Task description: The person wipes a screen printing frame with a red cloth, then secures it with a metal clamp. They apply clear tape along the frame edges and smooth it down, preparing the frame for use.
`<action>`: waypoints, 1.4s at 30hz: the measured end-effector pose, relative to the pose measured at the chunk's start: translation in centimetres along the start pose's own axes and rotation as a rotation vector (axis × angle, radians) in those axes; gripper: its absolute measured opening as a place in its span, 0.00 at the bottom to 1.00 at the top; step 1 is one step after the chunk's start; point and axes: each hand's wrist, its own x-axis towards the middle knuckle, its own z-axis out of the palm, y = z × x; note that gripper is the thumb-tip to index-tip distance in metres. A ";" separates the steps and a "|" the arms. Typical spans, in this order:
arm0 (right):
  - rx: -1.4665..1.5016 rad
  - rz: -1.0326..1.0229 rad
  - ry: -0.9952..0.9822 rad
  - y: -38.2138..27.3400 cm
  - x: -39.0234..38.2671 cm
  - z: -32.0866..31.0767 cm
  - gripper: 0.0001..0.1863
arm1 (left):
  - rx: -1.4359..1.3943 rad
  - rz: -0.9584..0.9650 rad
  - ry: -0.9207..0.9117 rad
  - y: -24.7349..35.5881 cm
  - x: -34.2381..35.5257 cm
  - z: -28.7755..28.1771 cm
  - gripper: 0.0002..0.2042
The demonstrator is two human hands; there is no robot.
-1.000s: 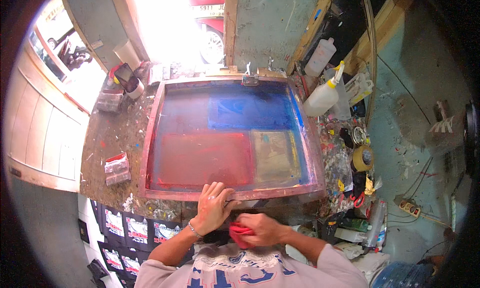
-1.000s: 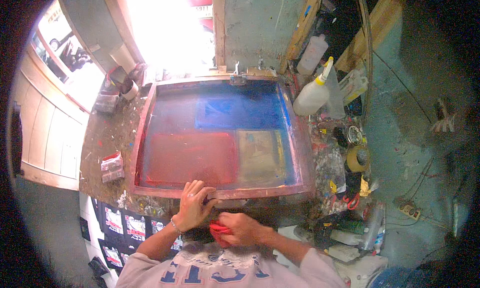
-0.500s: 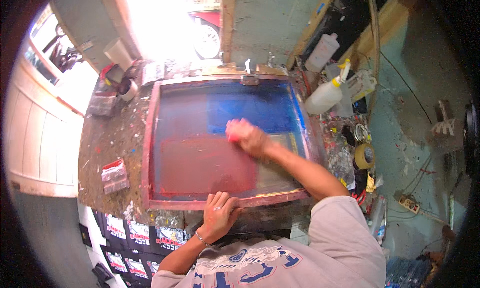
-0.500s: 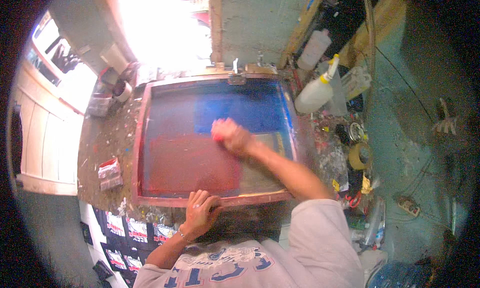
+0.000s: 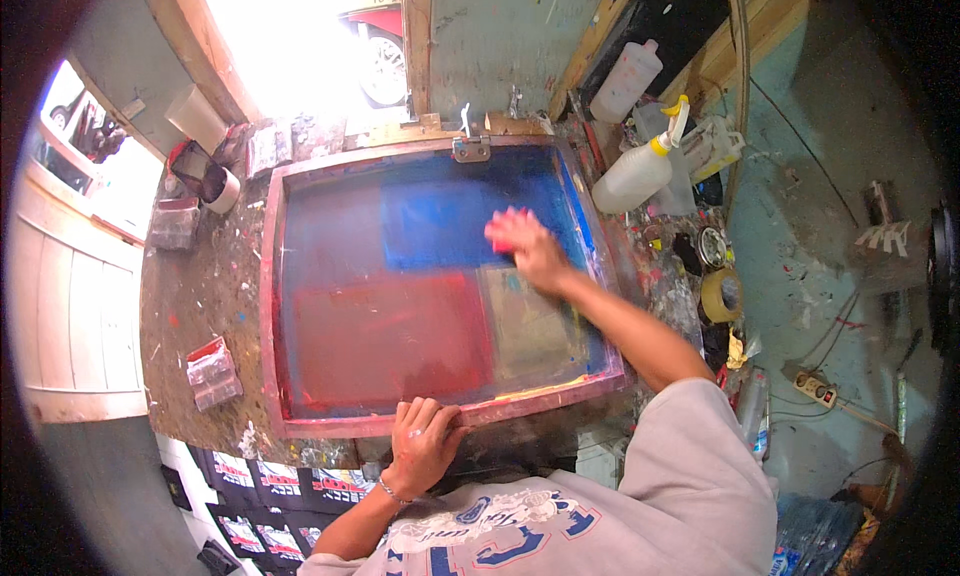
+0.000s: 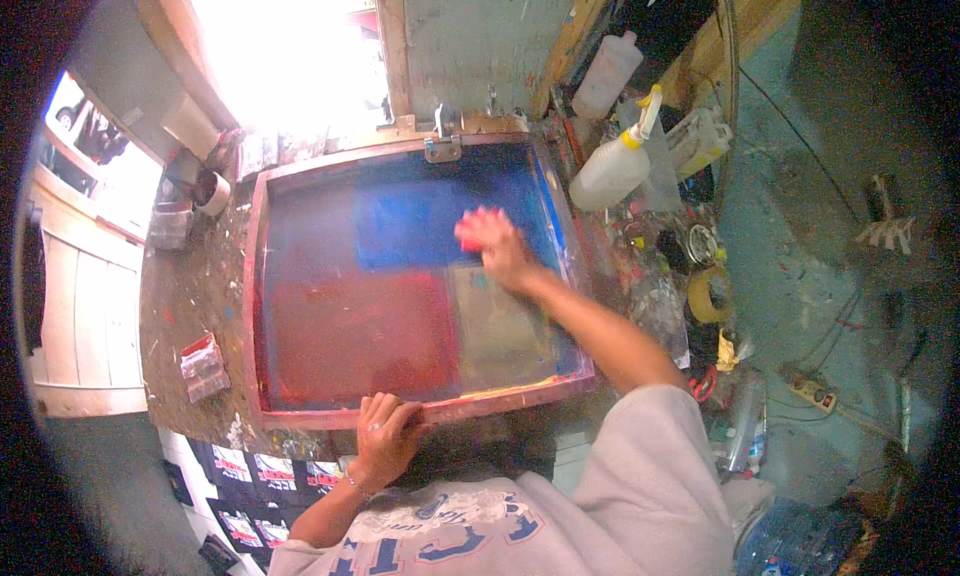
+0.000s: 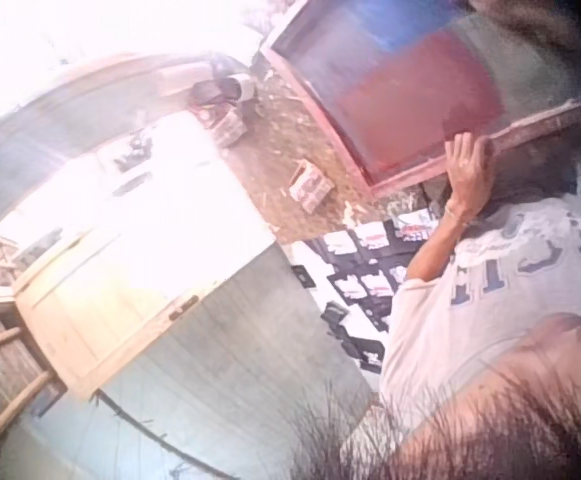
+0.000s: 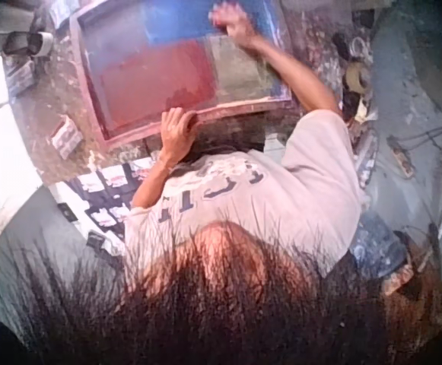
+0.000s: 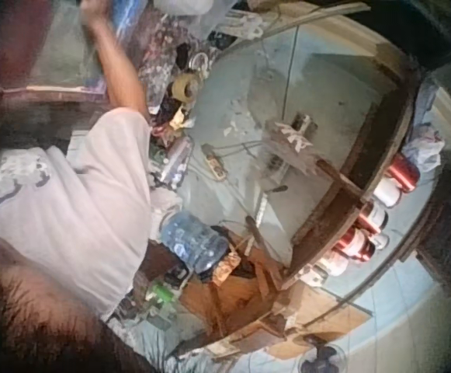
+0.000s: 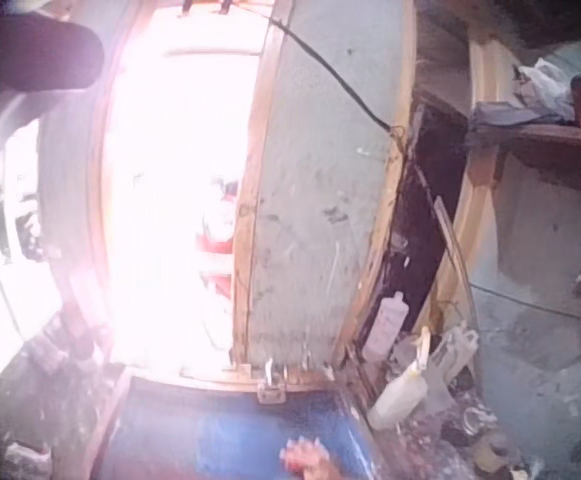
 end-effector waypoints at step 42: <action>0.736 -0.134 -0.516 -6.5 -2.2 -2.1 0.19 | -0.003 -0.041 -0.021 -0.6 -0.6 0.8 0.15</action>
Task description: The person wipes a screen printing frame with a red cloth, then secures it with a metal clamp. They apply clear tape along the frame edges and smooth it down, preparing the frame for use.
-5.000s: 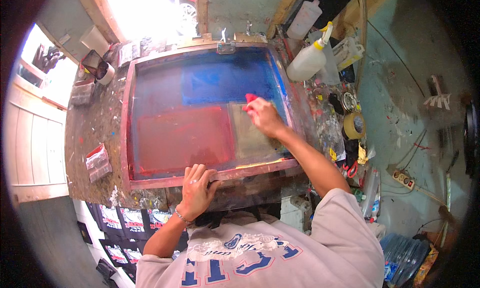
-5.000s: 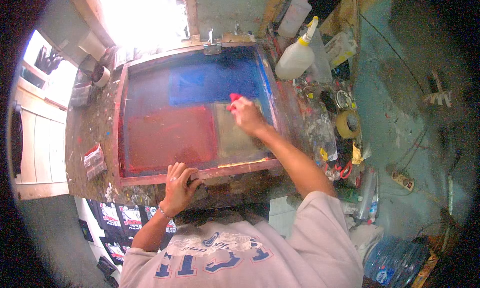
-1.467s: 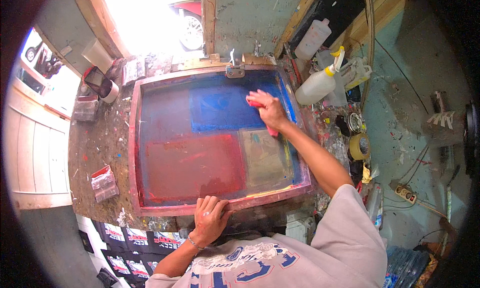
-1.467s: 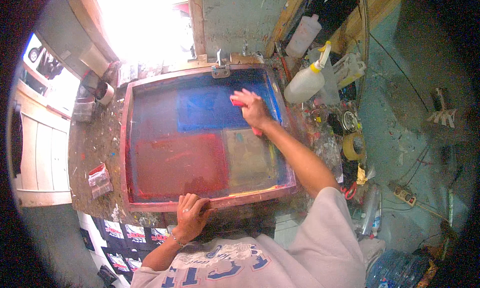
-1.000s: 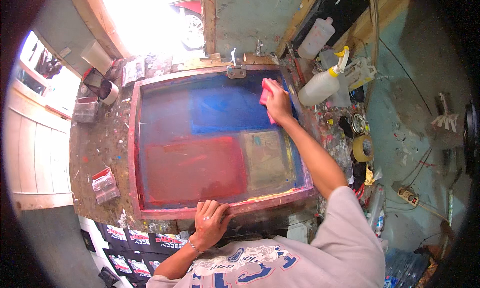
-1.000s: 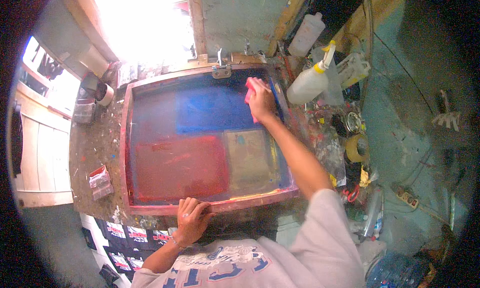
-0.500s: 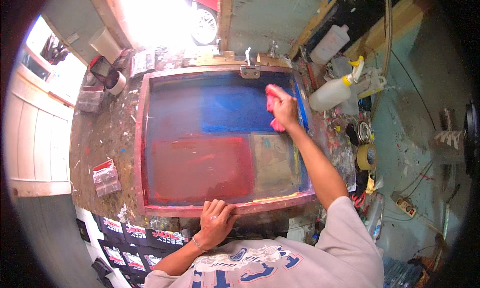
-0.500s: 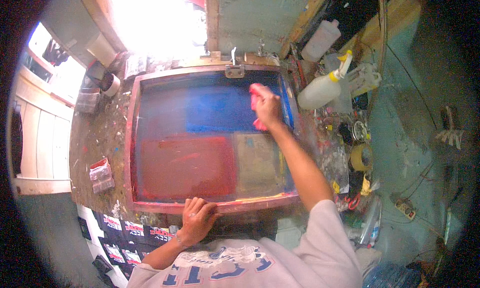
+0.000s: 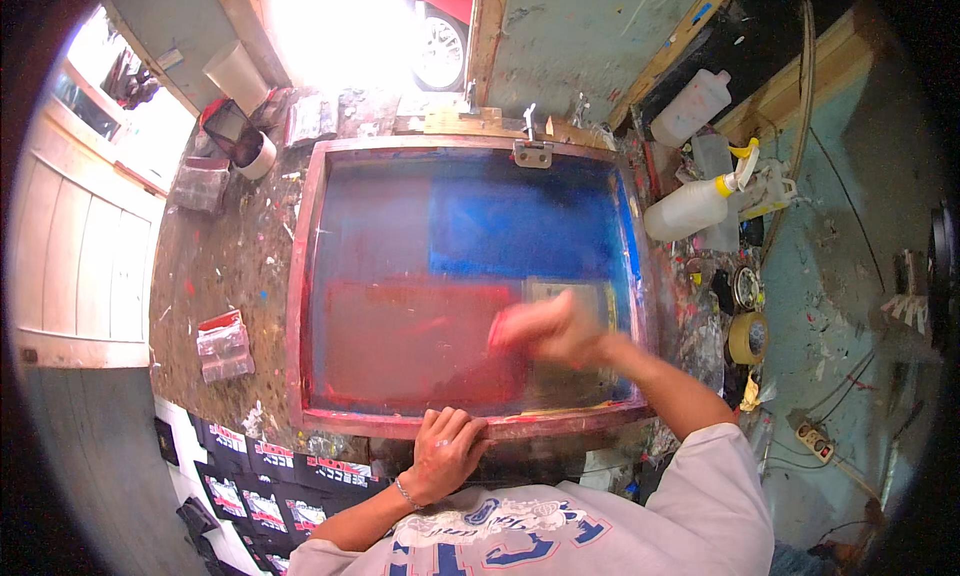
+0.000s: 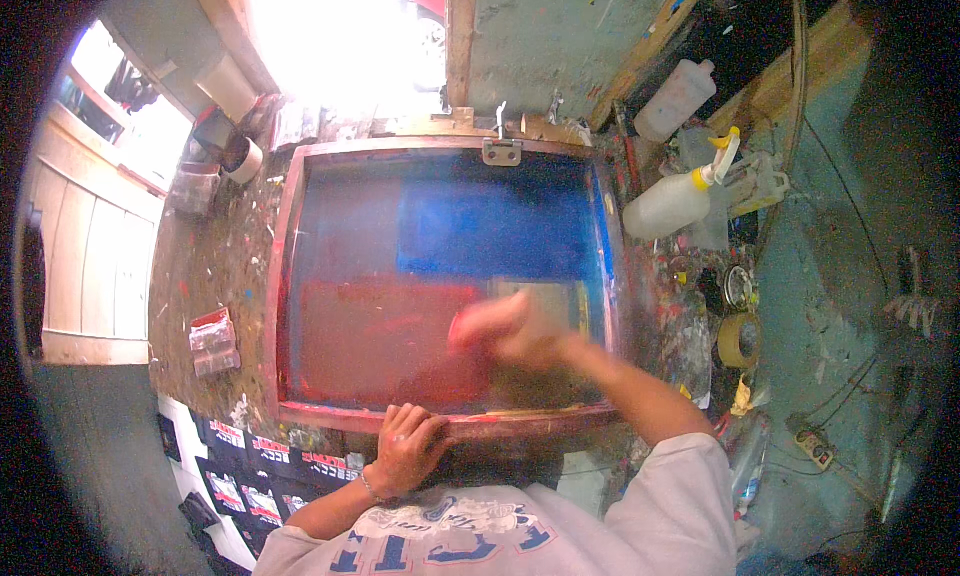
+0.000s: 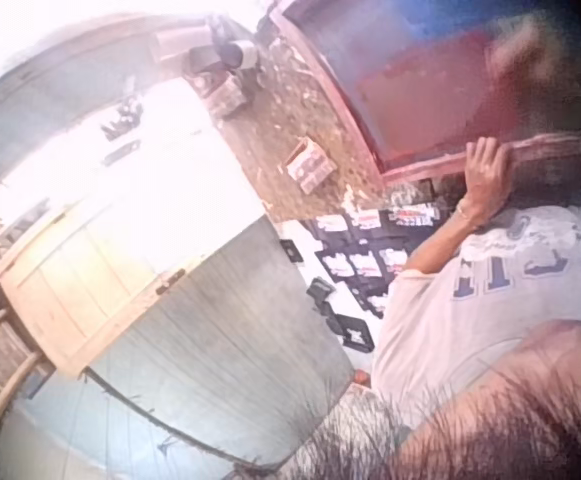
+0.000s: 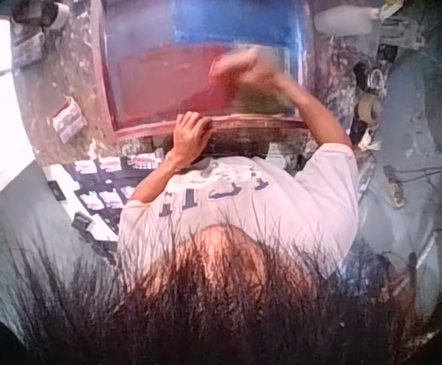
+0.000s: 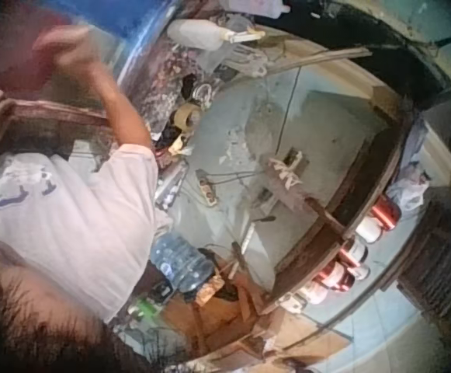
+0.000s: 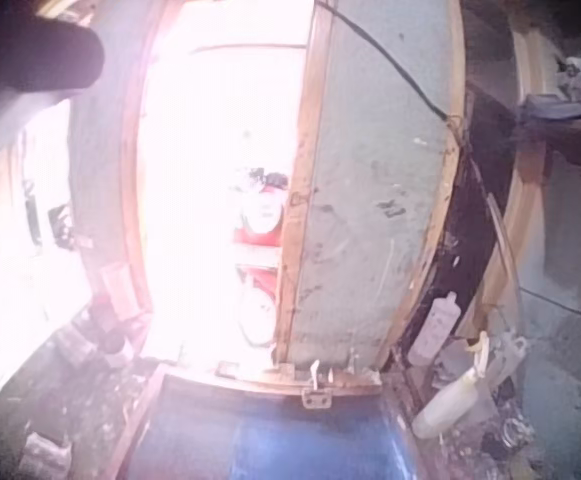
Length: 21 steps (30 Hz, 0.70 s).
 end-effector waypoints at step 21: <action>-0.392 0.037 0.342 0.8 -5.2 1.5 0.25 | -0.016 -0.003 0.011 0.4 0.1 0.0 0.17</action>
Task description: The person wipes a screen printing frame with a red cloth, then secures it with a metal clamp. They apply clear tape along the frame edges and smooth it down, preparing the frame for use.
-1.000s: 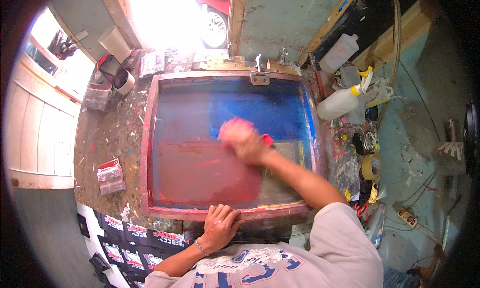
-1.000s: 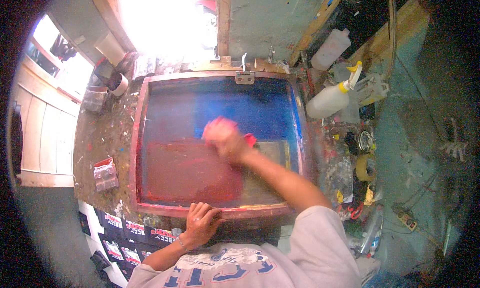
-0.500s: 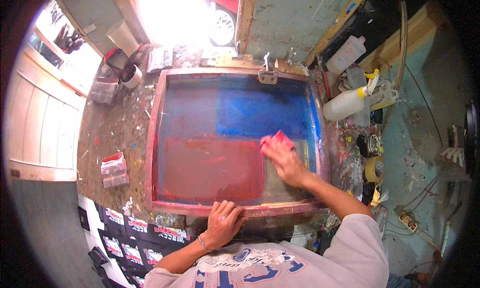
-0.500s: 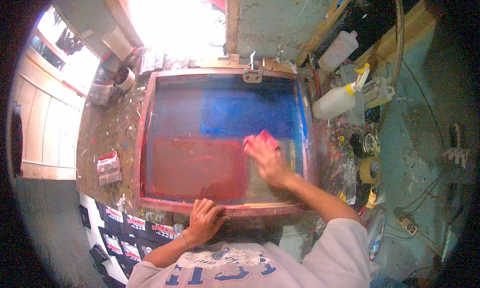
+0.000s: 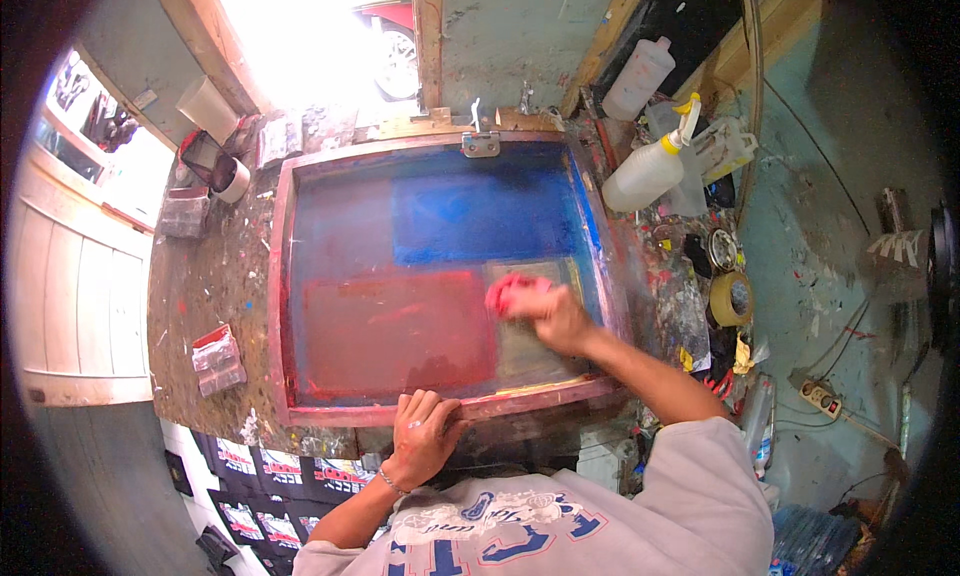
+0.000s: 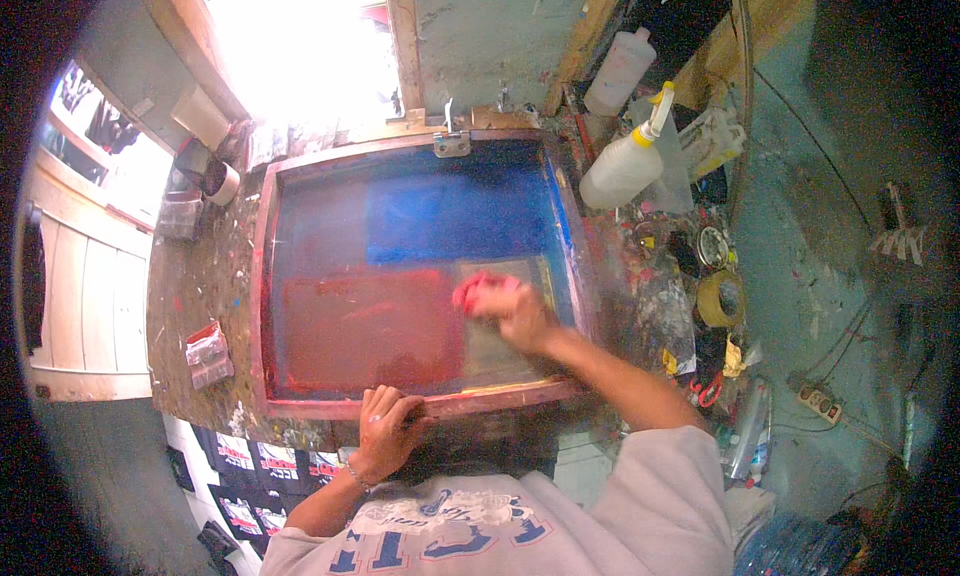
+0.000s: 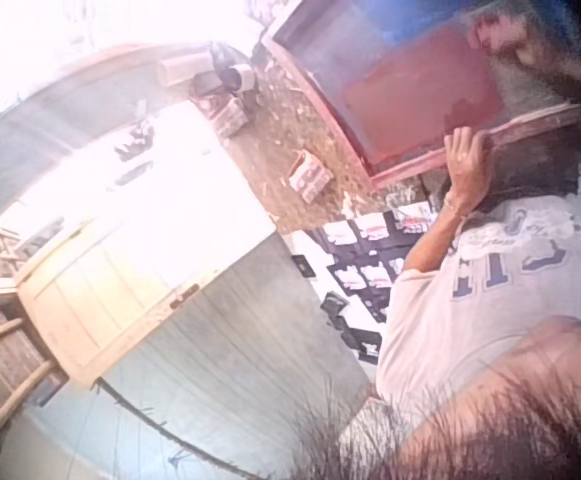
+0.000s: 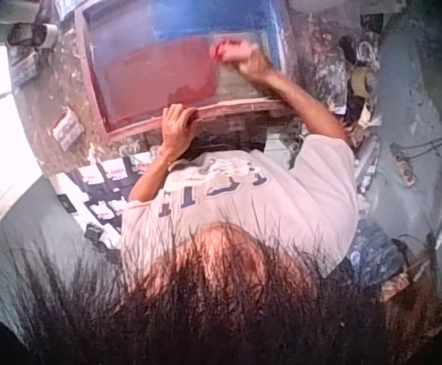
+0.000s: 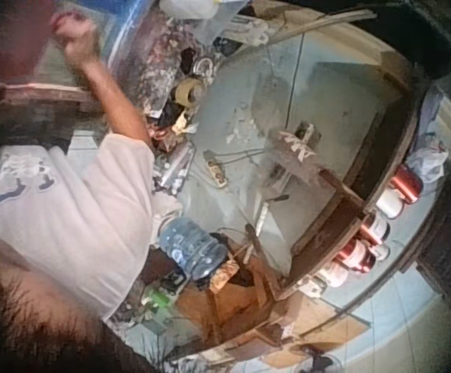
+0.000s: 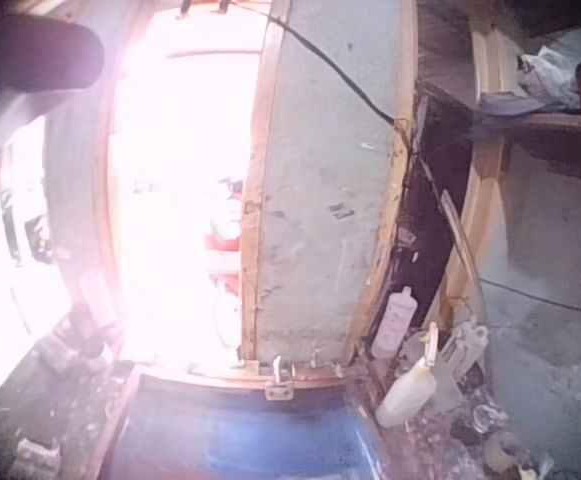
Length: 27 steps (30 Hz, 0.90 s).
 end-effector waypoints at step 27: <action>-0.592 0.061 -0.042 0.0 -4.9 0.4 0.23 | 0.214 -0.133 -0.073 2.0 0.3 0.3 0.17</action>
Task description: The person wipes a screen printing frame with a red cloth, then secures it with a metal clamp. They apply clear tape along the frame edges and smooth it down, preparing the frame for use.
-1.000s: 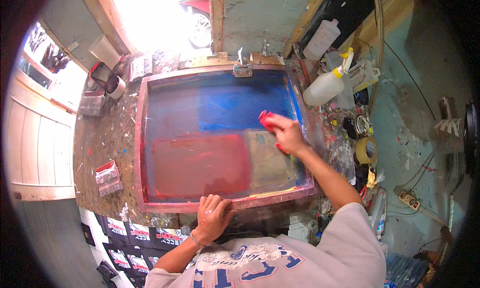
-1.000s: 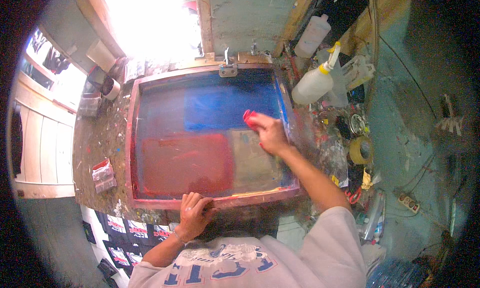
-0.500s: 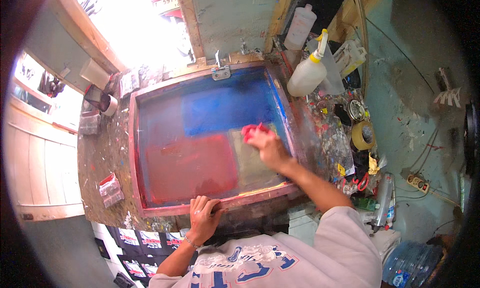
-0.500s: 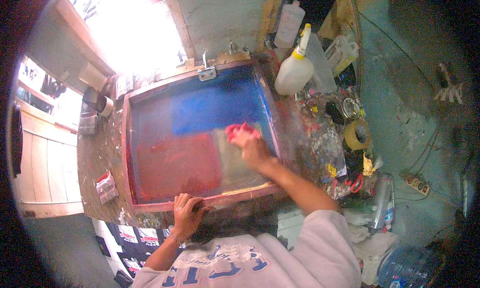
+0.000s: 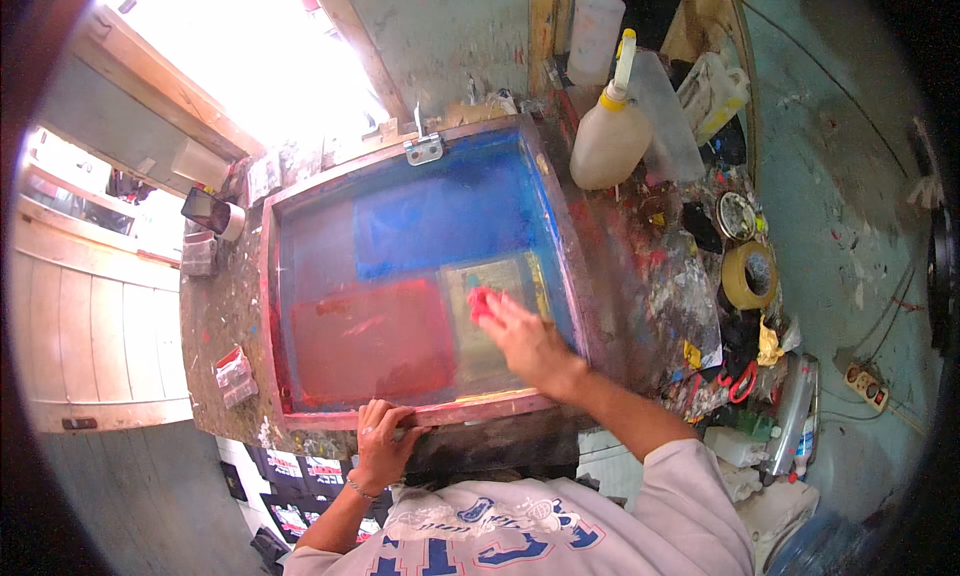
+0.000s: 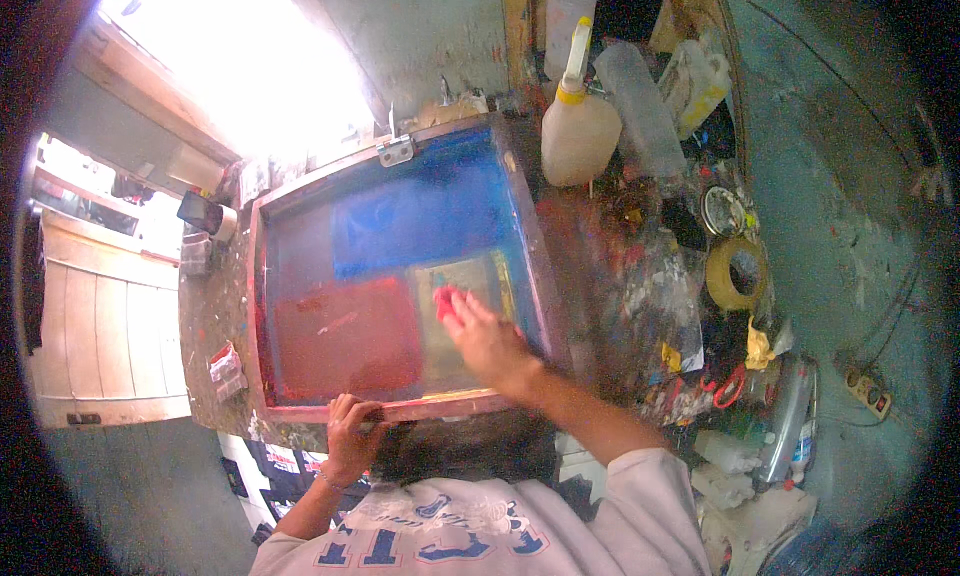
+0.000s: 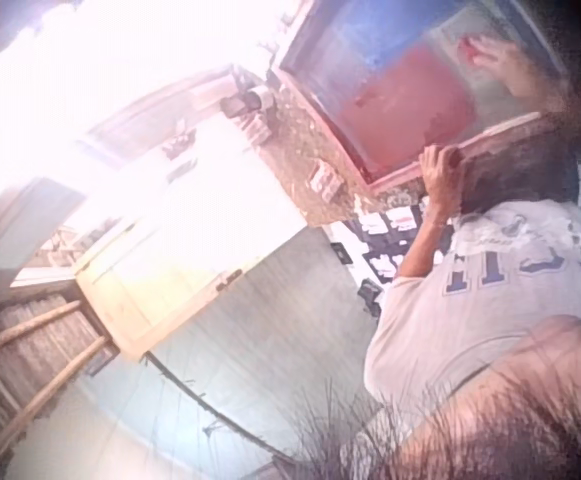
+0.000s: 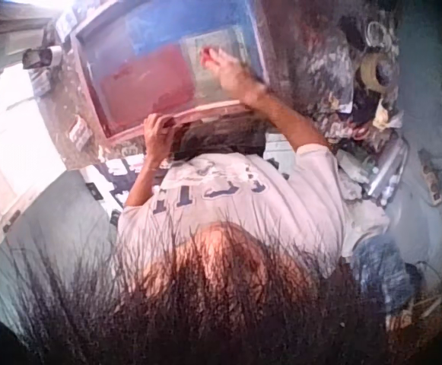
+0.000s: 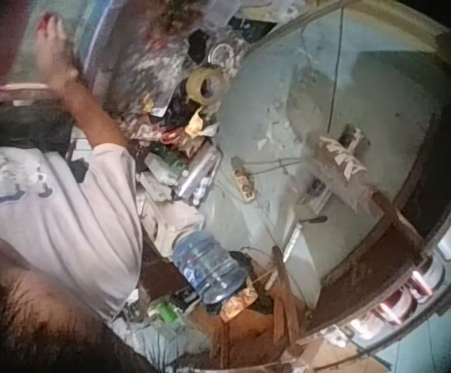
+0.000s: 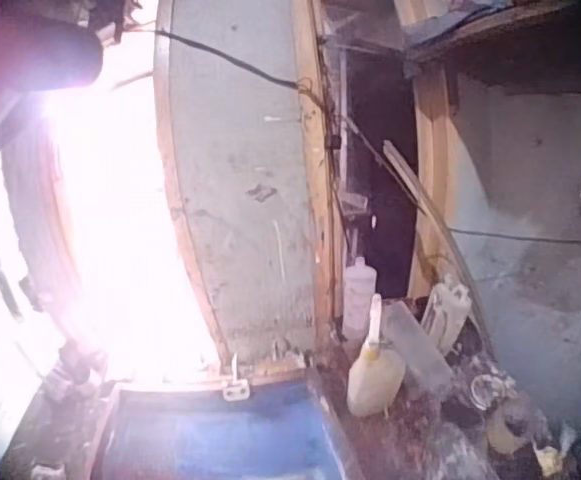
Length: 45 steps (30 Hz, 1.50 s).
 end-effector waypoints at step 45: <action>0.373 0.240 0.181 3.6 3.4 -2.5 0.22 | -0.089 -0.071 -0.072 0.4 0.6 -1.1 0.15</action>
